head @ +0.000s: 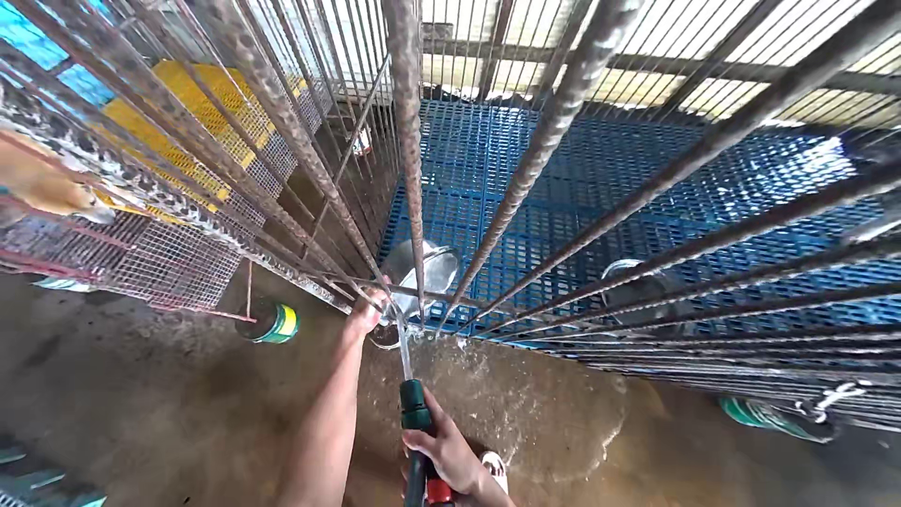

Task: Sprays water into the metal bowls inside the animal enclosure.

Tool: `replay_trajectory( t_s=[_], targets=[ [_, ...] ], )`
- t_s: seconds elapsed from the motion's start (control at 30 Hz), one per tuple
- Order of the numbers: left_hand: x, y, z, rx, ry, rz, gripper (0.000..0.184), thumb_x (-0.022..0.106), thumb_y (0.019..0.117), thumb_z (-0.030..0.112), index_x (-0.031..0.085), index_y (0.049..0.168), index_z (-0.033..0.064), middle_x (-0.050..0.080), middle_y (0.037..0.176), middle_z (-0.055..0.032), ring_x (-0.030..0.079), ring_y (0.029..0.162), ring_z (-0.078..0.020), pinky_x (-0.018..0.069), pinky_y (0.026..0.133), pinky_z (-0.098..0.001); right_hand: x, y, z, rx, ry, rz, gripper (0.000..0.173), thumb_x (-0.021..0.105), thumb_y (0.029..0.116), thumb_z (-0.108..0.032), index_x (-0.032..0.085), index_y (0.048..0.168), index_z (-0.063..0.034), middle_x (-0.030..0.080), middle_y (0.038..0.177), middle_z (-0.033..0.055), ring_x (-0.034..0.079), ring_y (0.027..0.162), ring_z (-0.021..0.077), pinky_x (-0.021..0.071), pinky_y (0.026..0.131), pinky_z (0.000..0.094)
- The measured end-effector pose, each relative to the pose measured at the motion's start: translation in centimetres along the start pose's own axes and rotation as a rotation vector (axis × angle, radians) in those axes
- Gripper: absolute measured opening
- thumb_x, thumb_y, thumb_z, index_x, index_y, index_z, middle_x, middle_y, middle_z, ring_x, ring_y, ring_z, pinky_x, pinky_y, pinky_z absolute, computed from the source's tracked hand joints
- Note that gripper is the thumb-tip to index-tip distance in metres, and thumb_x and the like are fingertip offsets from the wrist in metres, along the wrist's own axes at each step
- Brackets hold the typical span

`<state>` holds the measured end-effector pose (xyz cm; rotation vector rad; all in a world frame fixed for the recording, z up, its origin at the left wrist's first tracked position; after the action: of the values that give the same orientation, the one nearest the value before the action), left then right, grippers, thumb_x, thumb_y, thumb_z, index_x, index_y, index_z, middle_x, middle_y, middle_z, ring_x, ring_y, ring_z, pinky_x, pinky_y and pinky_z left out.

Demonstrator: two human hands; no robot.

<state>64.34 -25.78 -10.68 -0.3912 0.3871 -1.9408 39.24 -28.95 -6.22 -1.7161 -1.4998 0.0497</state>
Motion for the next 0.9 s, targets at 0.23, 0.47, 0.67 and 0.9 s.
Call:
replay_trajectory(
  t_s=[0.23,0.47,0.67,0.9],
  targets=[
    [0.3,-0.4,0.6,0.007,-0.024,0.041,0.024,0.047,0.0871,-0.014,0.055,0.106,0.0002,0.055,0.085,0.0000,0.054,0.073,-0.0047,0.0496,0.069,-0.0215,0.3,0.0,-0.3,0.004,0.006,0.002,0.088,0.063,0.0917,-0.011,0.011,0.162,-0.0091,0.062,0.097,0.0093,0.066,0.071,0.0170,0.0609,0.069,0.0400],
    [0.5,-0.4,0.8,0.014,-0.032,0.060,0.026,0.049,0.0841,-0.016,0.055,0.104,-0.0011,0.055,0.086,-0.0008,0.054,0.075,-0.0049,0.0494,0.070,-0.0214,0.8,0.0,-0.4,0.004,0.005,-0.017,0.086,0.063,0.0933,-0.011,0.012,0.163,-0.0115,0.062,0.099,0.0098,0.065,0.071,0.0171,0.0603,0.070,0.0403],
    [0.5,-0.3,0.5,0.005,-0.071,0.081,0.029,0.049,0.0883,-0.013,0.054,0.115,-0.0030,0.056,0.095,-0.0034,0.055,0.082,-0.0062,0.0493,0.076,-0.0226,1.3,0.3,-0.2,-0.014,0.018,-0.016,0.089,0.064,0.0921,-0.012,0.010,0.163,-0.0095,0.061,0.098,0.0098,0.065,0.073,0.0179,0.0597,0.071,0.0402],
    [0.5,-0.7,0.5,-0.040,-0.176,0.101,0.026,0.034,0.1083,0.003,0.051,0.126,-0.0063,0.058,0.108,-0.0087,0.056,0.092,-0.0098,0.0488,0.085,-0.0248,1.4,0.3,0.0,-0.012,0.030,0.057,0.086,0.063,0.0928,-0.010,0.012,0.162,-0.0081,0.061,0.101,0.0116,0.065,0.074,0.0179,0.0597,0.071,0.0387]
  ],
)
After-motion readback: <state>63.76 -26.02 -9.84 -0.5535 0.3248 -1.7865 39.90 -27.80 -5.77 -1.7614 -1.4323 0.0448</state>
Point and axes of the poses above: each hand's wrist, its own y-axis towards the middle knuckle, its own x-axis out of the palm, z = x × y, the point moved 5 cm from there along y, towards the middle knuckle
